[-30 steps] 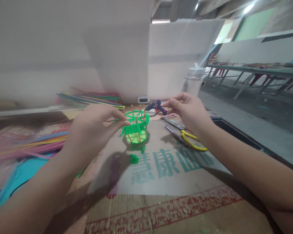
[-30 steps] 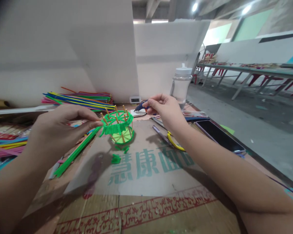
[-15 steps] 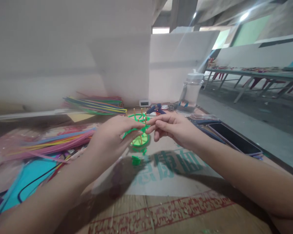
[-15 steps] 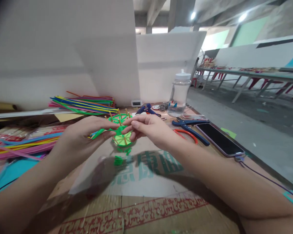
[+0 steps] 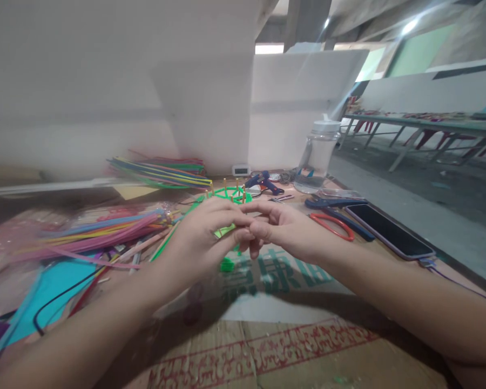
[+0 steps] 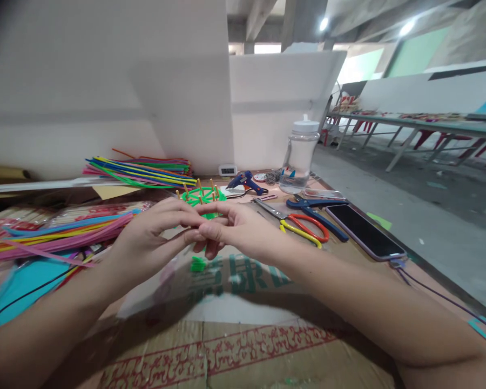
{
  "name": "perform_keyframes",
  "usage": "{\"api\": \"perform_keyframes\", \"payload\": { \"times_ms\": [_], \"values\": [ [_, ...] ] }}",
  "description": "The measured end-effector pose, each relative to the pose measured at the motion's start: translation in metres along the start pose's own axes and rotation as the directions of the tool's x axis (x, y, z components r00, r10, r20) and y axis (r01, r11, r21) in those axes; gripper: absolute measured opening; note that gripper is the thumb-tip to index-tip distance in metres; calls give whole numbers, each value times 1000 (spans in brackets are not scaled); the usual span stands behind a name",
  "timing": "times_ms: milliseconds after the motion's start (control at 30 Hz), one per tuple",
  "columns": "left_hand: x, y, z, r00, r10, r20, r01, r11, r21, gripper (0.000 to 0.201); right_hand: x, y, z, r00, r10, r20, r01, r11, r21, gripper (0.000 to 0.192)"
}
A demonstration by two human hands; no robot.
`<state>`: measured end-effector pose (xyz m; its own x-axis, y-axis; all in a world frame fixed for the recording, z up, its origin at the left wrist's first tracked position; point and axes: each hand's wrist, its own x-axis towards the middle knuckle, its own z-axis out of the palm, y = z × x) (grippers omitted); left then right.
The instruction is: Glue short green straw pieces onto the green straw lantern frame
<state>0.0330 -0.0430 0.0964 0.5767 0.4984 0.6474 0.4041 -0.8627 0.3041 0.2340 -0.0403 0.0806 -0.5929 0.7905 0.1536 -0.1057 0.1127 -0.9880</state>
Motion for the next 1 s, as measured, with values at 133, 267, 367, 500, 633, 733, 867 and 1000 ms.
{"api": "perform_keyframes", "payload": {
  "times_ms": [133, 267, 367, 500, 633, 733, 867, 1000],
  "values": [
    [1, 8, -10, 998, 19, 55, -20, 1000, 12, 16, 0, -9, -5, 1000, -14, 13, 15, 997, -74, 45],
    [-1, 17, -34, 990, -100, -104, 100, 995, -9, 22, -3, -28, -26, 967, -161, -198, 114, 967, -229, 39],
    [-2, 19, -54, 945, -154, -288, 175, 983, 47, 32, -7, -43, -45, 922, -250, -295, 107, 897, -428, 45],
    [1, 3, -72, 846, -273, -459, 419, 872, 254, 19, -8, -43, -58, 969, -138, -206, -3, 823, -568, 25],
    [6, -33, -79, 867, -336, -367, 481, 755, 445, 20, -2, -19, -42, 998, -60, -11, 34, 688, -725, 11],
    [8, -56, -78, 865, -432, -256, 501, 712, 491, 32, 2, 0, -22, 994, -8, 108, 98, 507, -857, 21],
    [8, -71, -70, 914, -390, -117, 386, 737, 555, 28, 3, 7, -16, 981, 135, 141, 79, 388, -918, 24],
    [7, -73, -63, 922, -354, -159, 385, 783, 488, 34, 3, -8, -41, 990, 137, 40, -19, 407, -913, 12]
  ]
}}
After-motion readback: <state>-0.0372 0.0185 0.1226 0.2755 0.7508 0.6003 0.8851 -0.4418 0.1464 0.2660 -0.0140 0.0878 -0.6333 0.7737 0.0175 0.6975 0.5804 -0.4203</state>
